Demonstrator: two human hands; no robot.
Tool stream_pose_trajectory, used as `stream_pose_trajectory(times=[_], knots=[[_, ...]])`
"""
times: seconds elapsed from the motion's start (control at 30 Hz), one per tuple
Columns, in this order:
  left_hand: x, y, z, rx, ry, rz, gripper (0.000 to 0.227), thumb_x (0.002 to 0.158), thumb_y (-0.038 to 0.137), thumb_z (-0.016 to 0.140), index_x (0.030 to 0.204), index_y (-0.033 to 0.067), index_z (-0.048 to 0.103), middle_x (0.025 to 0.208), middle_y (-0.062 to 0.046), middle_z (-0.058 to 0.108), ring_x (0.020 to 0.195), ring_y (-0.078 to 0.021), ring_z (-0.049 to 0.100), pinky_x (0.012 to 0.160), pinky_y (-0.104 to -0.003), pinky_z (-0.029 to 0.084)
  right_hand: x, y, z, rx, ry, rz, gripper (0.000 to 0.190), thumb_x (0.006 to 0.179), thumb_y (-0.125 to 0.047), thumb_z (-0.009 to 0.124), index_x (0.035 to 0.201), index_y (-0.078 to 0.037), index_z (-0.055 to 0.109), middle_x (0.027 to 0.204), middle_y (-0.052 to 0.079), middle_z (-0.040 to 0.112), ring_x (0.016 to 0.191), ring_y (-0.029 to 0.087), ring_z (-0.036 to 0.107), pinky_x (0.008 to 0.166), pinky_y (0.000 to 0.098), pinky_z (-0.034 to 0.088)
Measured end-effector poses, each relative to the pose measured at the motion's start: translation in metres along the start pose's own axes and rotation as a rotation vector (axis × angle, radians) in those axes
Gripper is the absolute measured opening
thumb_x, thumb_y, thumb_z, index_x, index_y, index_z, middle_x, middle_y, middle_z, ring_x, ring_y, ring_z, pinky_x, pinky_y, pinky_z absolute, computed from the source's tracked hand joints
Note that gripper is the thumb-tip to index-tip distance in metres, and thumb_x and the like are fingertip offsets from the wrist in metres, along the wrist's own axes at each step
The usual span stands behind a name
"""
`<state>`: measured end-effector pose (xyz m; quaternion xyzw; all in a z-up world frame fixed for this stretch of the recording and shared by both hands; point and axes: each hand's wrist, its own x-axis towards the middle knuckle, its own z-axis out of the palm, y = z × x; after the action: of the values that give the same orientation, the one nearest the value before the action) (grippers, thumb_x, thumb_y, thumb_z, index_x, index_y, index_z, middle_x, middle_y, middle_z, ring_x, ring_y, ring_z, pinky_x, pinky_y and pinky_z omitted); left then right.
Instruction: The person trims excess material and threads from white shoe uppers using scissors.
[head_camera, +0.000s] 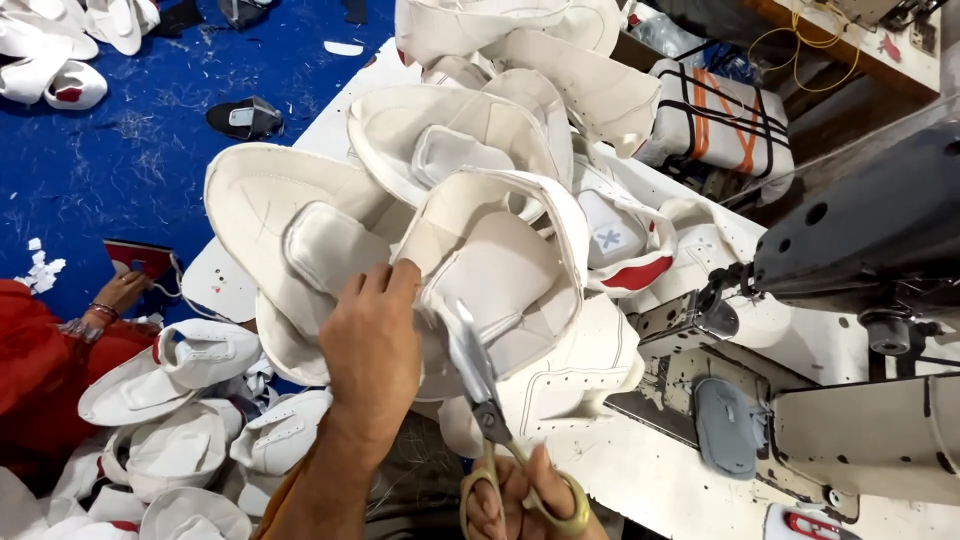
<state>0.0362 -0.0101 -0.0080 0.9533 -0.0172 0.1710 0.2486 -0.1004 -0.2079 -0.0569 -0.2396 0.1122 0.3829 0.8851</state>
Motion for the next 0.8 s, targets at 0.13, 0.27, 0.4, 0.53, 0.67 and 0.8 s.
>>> stream_pose_trajectory(times=[0.13, 0.27, 0.4, 0.53, 0.67, 0.8], knots=[[0.000, 0.002, -0.004, -0.028, 0.091, 0.077, 0.018, 0.085, -0.002, 0.069, 0.102, 0.0043, 0.065, 0.094, -0.010, 0.069, 0.088, -0.0316, 0.066, 0.070, -0.045, 0.053, 0.010, -0.021, 0.033, -0.062, 0.003, 0.059, 0.066, 0.091, -0.069, 0.048, 0.086, -0.003, 0.051, 0.072, 0.006, 0.047, 0.068, 0.019, 0.053, 0.066, 0.0282, 0.044], [-0.009, -0.003, -0.007, -0.070, 0.111, 0.129, 0.029, 0.070, -0.003, 0.069, 0.097, 0.0046, 0.062, 0.097, -0.010, 0.069, 0.093, -0.0329, 0.066, 0.076, -0.045, 0.053, 0.015, -0.008, -0.007, -0.004, 0.069, 0.026, 0.057, 0.098, -0.061, 0.053, 0.085, -0.006, 0.050, 0.068, 0.002, 0.046, 0.059, 0.015, 0.051, 0.054, 0.0244, 0.043], [-0.024, -0.001, -0.038, -0.087, 0.139, 0.104, 0.027, 0.094, 0.005, 0.065, 0.121, 0.0023, 0.061, 0.117, -0.015, 0.065, 0.113, -0.0353, 0.063, 0.091, -0.045, 0.052, 0.039, 0.025, -0.097, -0.012, -0.580, -0.292, 0.051, 0.107, -0.055, 0.048, 0.088, -0.008, 0.052, 0.070, 0.002, 0.048, 0.059, 0.010, 0.050, 0.053, 0.0225, 0.044], [-0.041, -0.011, -0.006, 0.126, -0.056, 0.267, 0.068, 0.089, 0.044, 0.067, 0.134, -0.0039, 0.050, 0.132, -0.029, 0.052, 0.125, -0.0423, 0.050, 0.102, -0.057, 0.043, 0.020, 0.047, -0.085, 0.105, -0.021, -1.016, 0.043, 0.094, -0.043, 0.061, 0.087, -0.001, 0.054, 0.069, 0.005, 0.050, 0.052, 0.011, 0.049, 0.039, 0.0236, 0.044], [-0.043, 0.003, 0.016, 0.071, -0.183, 0.279, 0.109, 0.080, 0.073, 0.058, 0.151, -0.0058, 0.033, 0.151, -0.033, 0.032, 0.142, -0.0519, 0.027, 0.112, -0.068, 0.024, 0.010, 0.056, -0.122, -0.234, -0.038, -0.799, 0.033, 0.100, -0.027, 0.072, 0.086, -0.001, 0.057, 0.067, 0.008, 0.053, 0.056, 0.017, 0.053, 0.048, 0.0309, 0.048], [-0.042, 0.016, 0.028, 0.174, -0.070, 0.281, 0.095, 0.076, 0.058, 0.061, 0.144, -0.0033, 0.038, 0.141, -0.034, 0.042, 0.135, -0.0554, 0.039, 0.107, -0.073, 0.029, 0.008, 0.061, -0.138, -0.374, 0.024, -0.777, 0.033, 0.100, -0.019, 0.077, 0.081, -0.001, 0.058, 0.068, 0.009, 0.053, 0.058, 0.020, 0.054, 0.051, 0.0340, 0.047]])
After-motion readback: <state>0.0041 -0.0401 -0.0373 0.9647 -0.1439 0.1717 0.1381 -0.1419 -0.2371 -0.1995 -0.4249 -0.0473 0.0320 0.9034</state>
